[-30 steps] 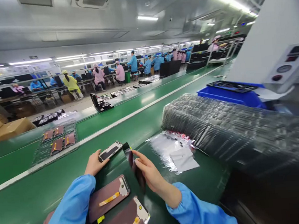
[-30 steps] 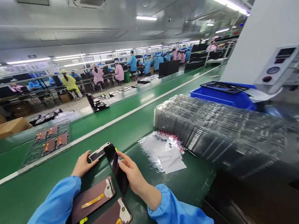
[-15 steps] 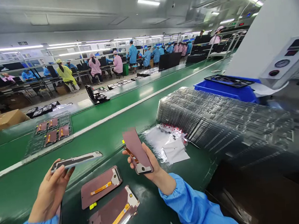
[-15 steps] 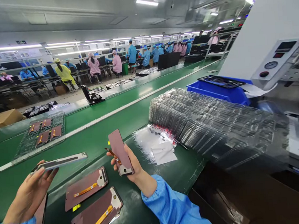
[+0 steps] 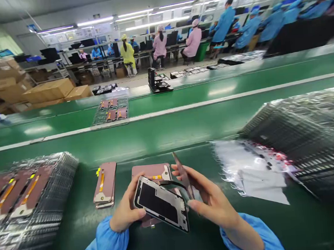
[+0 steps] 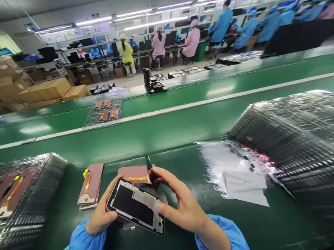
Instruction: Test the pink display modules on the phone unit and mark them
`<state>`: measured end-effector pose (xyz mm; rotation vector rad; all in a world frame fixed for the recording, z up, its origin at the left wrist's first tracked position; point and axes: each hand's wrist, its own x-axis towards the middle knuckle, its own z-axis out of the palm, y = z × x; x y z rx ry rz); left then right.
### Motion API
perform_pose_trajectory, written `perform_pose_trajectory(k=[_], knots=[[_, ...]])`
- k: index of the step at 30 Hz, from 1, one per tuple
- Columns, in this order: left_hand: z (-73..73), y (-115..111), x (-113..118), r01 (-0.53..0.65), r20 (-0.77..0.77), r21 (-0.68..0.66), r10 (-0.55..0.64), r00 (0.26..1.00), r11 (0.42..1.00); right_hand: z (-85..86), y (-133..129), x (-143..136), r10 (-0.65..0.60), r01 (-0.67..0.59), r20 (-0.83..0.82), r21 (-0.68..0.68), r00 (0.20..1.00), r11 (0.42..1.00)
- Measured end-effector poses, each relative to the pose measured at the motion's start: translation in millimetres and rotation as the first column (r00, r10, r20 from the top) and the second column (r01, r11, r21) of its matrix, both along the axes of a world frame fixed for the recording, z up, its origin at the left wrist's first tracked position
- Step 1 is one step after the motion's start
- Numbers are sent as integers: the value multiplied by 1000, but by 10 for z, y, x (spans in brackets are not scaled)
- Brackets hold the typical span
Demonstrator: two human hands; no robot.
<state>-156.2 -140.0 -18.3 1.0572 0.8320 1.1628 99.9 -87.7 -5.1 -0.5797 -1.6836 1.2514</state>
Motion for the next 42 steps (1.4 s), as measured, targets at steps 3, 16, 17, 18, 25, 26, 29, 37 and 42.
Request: perform_pose_trajectory(k=[3, 16, 17, 18, 25, 26, 29, 37, 42], knots=[[-32, -19, -39, 33, 25, 16, -33, 999, 999, -41, -46, -29, 27, -45, 150, 118, 988, 992], [18, -55, -40, 9, 54, 22, -10, 998, 1000, -85, -5, -62, 11, -91, 330, 229, 944, 969], [24, -53, -35, 15, 51, 27, -16, 999, 1000, -88, -6, -65, 14, -97, 333, 235, 943, 967], [29, -51, -27, 21, 45, 32, -23, 999, 999, -91, -10, -69, 19, -105, 337, 241, 941, 965], [27, -35, 65, -4, 12, 97, 3, 1000, 995, -188, -84, -184, -4, -129, 413, 291, 911, 948], [22, -36, 76, -11, 14, 98, 10, 1000, 995, -208, -96, -205, -9, -133, 425, 303, 905, 943], [16, -42, 95, -26, 22, 90, 24, 999, 996, -253, -124, -249, -34, -144, 454, 352, 890, 925], [1, -50, 107, -12, 42, 81, 8, 999, 997, -259, -141, -260, -78, -161, 493, 424, 866, 891], [-11, -51, 103, 6, 60, 66, -9, 998, 998, -258, -143, -273, -92, -162, 493, 448, 865, 879]])
